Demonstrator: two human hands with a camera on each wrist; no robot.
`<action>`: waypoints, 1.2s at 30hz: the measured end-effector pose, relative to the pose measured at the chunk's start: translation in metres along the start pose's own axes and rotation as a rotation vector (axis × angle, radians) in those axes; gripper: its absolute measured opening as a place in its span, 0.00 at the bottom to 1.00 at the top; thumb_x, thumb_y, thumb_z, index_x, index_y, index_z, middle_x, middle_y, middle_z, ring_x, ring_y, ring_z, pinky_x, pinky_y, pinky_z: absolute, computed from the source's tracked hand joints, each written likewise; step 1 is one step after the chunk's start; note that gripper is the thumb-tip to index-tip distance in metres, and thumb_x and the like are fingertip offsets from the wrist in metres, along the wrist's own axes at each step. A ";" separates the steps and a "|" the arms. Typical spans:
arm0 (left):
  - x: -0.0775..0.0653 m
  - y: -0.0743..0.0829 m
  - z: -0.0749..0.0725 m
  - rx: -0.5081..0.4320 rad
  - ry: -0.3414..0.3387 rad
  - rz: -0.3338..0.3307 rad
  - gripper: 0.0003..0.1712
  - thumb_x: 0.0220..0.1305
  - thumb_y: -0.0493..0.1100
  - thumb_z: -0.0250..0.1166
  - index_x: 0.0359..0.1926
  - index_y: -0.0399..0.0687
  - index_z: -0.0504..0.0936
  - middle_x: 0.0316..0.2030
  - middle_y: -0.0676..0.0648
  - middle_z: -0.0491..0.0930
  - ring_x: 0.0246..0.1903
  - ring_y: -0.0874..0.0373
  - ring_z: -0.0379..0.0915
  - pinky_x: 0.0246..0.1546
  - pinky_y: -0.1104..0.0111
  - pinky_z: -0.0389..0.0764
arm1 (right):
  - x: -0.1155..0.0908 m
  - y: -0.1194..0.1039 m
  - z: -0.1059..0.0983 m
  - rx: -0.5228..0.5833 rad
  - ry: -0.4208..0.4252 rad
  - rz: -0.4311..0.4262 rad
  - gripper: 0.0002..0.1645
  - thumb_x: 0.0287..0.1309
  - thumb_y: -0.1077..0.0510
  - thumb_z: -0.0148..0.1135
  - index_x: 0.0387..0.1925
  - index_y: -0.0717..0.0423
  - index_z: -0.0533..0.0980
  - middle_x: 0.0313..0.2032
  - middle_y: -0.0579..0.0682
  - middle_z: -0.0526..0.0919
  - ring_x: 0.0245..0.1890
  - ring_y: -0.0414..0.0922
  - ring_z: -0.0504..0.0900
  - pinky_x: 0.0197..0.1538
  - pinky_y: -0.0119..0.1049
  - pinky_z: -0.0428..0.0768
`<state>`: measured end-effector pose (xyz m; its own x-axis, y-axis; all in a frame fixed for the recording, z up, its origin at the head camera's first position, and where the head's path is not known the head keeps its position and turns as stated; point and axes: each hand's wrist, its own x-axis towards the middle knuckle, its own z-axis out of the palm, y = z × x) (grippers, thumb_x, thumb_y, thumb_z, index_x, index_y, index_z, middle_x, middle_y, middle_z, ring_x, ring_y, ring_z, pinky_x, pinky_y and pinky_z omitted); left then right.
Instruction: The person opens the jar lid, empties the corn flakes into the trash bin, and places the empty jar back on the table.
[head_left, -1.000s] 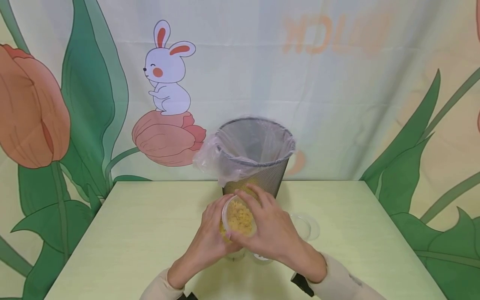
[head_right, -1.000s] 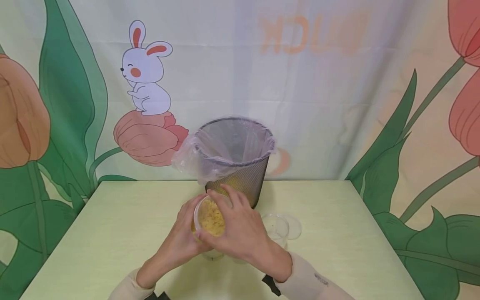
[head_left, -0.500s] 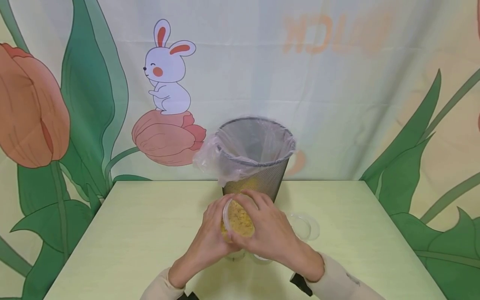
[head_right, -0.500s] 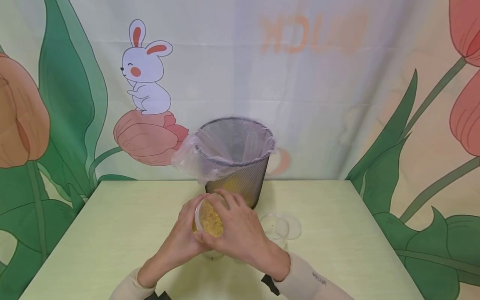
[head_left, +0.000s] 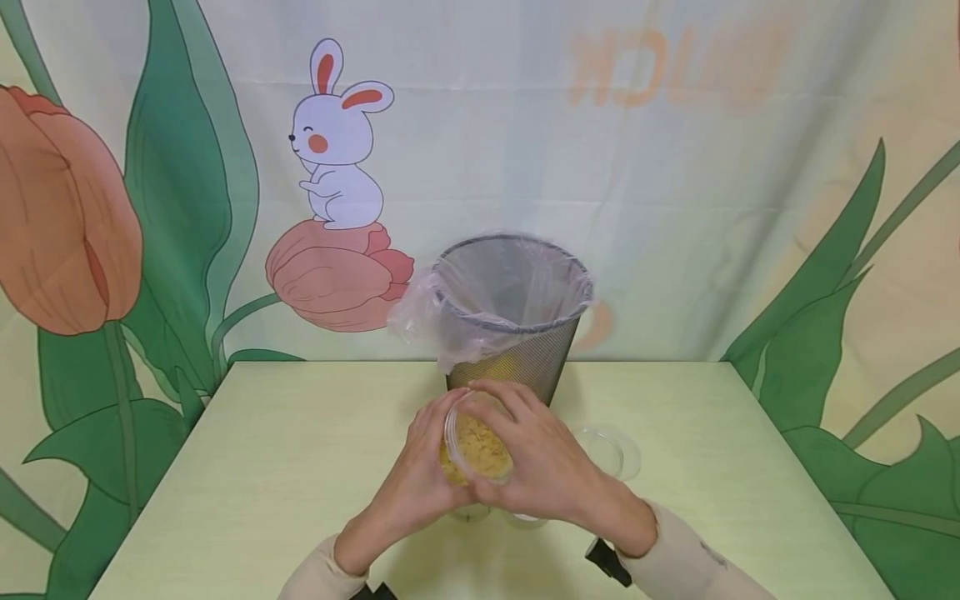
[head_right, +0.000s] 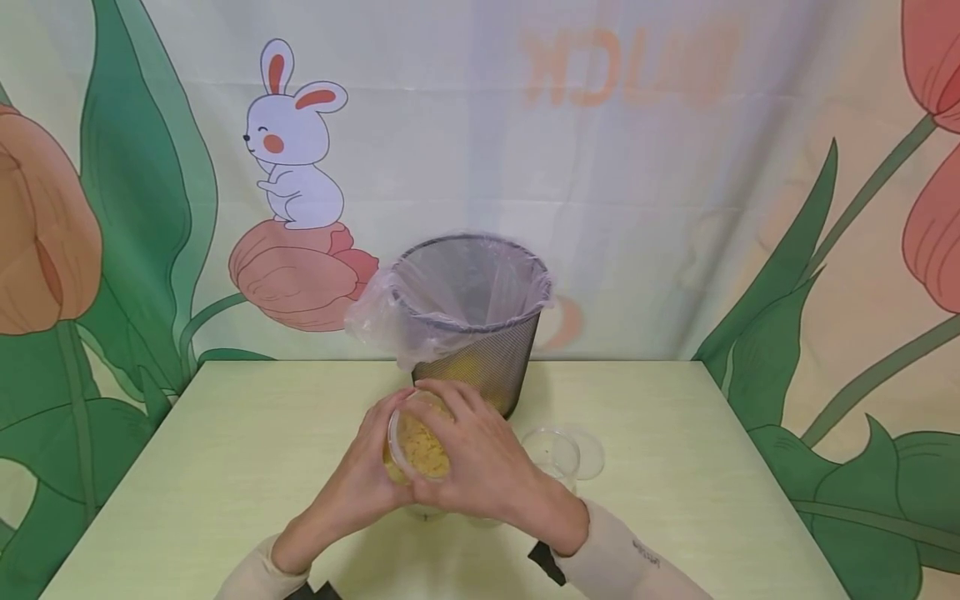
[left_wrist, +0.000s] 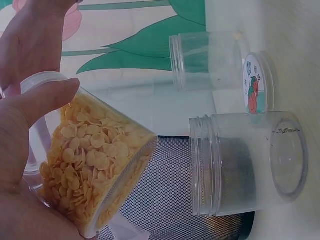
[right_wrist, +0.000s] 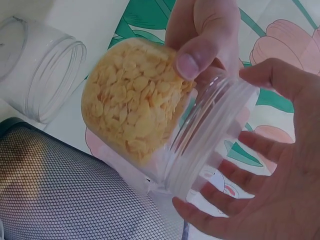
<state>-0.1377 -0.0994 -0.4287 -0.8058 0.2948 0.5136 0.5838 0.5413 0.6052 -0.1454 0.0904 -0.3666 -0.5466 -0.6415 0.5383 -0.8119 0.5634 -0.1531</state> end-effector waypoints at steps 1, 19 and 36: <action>0.000 0.000 0.000 -0.005 -0.003 -0.003 0.67 0.35 0.48 0.84 0.75 0.50 0.53 0.71 0.46 0.61 0.71 0.48 0.56 0.70 0.45 0.59 | 0.000 0.001 -0.001 -0.004 -0.007 -0.012 0.42 0.40 0.43 0.71 0.61 0.44 0.70 0.64 0.50 0.71 0.64 0.49 0.70 0.59 0.47 0.77; -0.003 0.000 -0.002 -0.055 -0.031 -0.010 0.66 0.37 0.45 0.82 0.75 0.56 0.52 0.71 0.46 0.61 0.70 0.47 0.58 0.63 0.45 0.70 | -0.002 0.014 -0.012 -0.019 -0.092 -0.275 0.43 0.40 0.48 0.76 0.61 0.44 0.71 0.67 0.51 0.68 0.68 0.54 0.67 0.64 0.51 0.73; -0.005 -0.010 -0.010 -0.106 -0.071 -0.118 0.67 0.35 0.45 0.84 0.74 0.66 0.52 0.70 0.52 0.60 0.67 0.49 0.61 0.61 0.46 0.71 | -0.002 0.016 -0.029 0.025 -0.089 -0.343 0.47 0.29 0.55 0.74 0.60 0.44 0.72 0.69 0.48 0.67 0.70 0.52 0.63 0.66 0.50 0.70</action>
<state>-0.1382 -0.1142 -0.4314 -0.8721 0.2915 0.3932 0.4891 0.4905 0.7212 -0.1509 0.1156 -0.3466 -0.2562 -0.8348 0.4874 -0.9555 0.2951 0.0033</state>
